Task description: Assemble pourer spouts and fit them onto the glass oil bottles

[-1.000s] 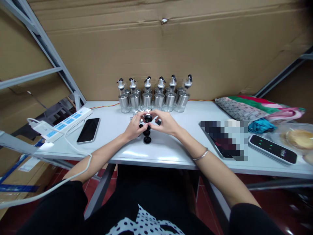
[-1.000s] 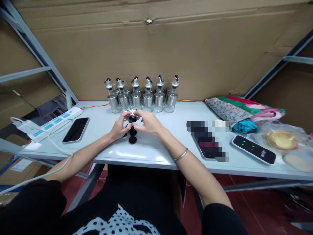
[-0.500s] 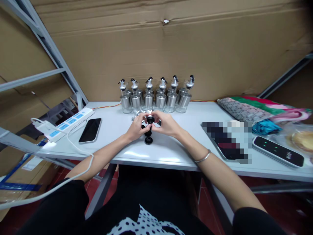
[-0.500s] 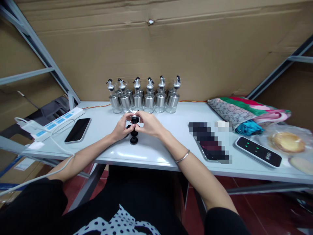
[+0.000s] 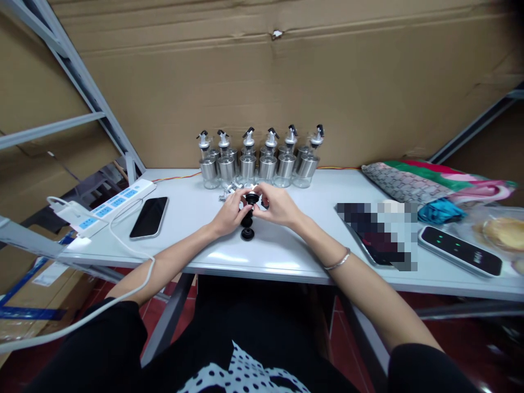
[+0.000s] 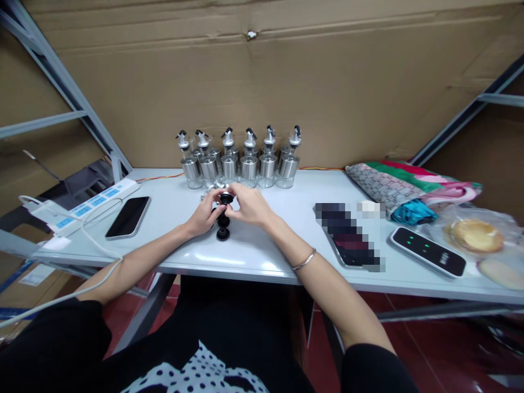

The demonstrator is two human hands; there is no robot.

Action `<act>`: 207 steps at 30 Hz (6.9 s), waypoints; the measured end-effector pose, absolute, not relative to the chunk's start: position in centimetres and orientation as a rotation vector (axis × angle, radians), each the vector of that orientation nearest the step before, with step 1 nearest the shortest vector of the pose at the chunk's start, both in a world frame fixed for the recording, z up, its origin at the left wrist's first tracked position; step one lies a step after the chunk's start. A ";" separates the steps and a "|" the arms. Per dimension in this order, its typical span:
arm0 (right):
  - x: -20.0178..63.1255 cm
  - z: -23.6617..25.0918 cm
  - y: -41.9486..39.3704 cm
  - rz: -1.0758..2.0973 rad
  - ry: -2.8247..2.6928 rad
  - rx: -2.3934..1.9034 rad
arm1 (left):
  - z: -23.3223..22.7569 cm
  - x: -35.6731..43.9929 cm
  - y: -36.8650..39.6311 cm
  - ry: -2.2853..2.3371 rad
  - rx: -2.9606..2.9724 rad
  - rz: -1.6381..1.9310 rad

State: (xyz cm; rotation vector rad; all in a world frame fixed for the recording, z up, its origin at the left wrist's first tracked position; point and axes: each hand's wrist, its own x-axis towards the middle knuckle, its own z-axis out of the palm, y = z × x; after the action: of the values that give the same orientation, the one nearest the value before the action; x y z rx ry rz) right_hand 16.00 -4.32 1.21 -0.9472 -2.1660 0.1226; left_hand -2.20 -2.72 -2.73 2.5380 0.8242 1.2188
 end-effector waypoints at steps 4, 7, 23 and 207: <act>15.9 1.1 -4.3 0.081 -2.158 -0.972 | -3.1 -2.1 -2.7 0.859 2.544 1.211; 15.8 1.1 -4.3 0.048 -2.151 -0.979 | -3.1 -2.1 -2.7 0.881 2.550 1.211; 15.7 0.9 -3.9 0.415 -2.031 -0.912 | -2.8 -2.5 -2.2 0.933 2.608 1.247; 16.9 1.4 -3.2 1.441 -1.238 -1.375 | -2.6 -3.2 -1.4 0.650 2.028 1.010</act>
State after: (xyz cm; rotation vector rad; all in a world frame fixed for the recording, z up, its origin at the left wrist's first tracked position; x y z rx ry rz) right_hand 16.93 -3.18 1.42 -1.3751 -1.2378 1.4405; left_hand -3.22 -1.40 -2.63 2.0276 0.6499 1.0105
